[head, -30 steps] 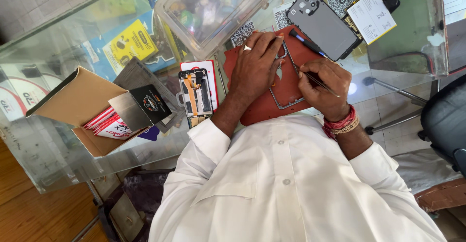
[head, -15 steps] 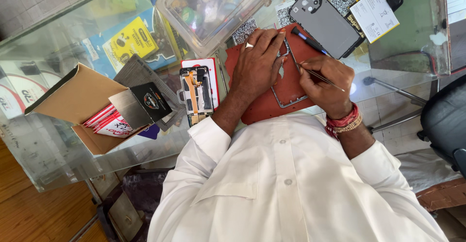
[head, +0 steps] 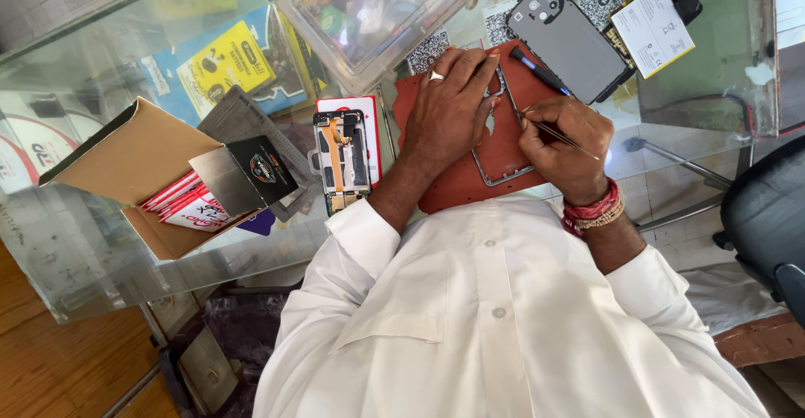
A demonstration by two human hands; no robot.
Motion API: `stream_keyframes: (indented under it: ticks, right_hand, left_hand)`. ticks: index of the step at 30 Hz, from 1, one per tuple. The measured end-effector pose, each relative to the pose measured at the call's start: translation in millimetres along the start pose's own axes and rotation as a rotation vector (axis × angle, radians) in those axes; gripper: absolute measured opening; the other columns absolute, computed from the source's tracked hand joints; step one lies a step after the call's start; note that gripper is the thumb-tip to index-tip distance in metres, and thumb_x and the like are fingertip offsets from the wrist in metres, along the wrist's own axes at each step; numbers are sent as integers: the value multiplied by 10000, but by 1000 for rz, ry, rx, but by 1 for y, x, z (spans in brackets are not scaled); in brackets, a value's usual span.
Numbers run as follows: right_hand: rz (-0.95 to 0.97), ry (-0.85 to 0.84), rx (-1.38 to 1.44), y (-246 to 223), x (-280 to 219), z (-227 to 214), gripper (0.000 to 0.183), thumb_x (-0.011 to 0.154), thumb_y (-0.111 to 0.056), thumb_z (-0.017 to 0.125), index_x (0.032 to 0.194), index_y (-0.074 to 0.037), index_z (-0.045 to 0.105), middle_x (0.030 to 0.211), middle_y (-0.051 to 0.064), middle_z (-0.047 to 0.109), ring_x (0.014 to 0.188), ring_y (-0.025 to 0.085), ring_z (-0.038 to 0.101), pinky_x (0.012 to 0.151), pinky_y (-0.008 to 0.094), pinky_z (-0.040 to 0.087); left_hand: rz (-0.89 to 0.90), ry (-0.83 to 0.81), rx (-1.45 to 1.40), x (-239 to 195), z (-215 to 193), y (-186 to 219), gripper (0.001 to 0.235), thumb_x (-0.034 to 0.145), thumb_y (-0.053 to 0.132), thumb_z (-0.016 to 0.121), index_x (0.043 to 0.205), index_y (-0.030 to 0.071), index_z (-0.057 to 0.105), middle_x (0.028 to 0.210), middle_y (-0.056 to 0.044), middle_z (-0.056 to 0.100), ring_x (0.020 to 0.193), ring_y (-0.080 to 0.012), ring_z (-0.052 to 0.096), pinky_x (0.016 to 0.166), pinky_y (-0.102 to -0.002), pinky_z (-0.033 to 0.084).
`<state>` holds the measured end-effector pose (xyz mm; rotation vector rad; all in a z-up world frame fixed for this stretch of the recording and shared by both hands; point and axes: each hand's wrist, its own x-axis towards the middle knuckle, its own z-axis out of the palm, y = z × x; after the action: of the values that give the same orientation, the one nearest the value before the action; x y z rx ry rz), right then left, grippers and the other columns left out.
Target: The person uses a metal spudger to scrape and pry along the inner edges of a smartphone metal frame placed on a red mat. The person repeatedly works around the frame's perimeter, occasionally lifting and repositioning it, while other phone parts and tools remain on the glass workbench.
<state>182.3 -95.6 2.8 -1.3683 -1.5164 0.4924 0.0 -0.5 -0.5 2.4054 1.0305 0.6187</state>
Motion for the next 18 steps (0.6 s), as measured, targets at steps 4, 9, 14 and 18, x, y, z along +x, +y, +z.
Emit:
stream_keyframes:
  ticks: [4,9,14,18]
  right_hand:
    - [-6,7,10,2,0,1,150,874,151,720,977,52,675,994,167,738,882,253,751,774,322,618]
    - [-5,-4,-12,3,-1,1,154,871,151,723,980,52,680,1005,168,744,899,261,755,785,322,614]
    - [-16,-4,-15,4,1,3,144,887,142,743,982,50,687,1019,166,747,923,265,761,807,326,619]
    - [-40,-22,-56,5,3,4,142,895,132,778,964,48,686,1008,161,751,923,269,758,807,334,606]
  left_hand:
    - [-13,-2,9,-1,3,0,553,886,164,778,1381,3,589,1335,-74,540,1274,-284,509,1093,-458,470]
    - [-28,-9,8,-2,6,-1,557,885,173,784,1381,7,591,1349,-65,538,1282,-282,504,1096,-459,464]
    - [-15,5,19,-2,7,-2,548,891,176,785,1377,13,590,1356,-64,531,1289,-284,502,1102,-464,459]
    - [-30,-16,3,-2,6,-2,549,892,171,780,1381,10,588,1362,-65,535,1288,-283,505,1097,-464,460]
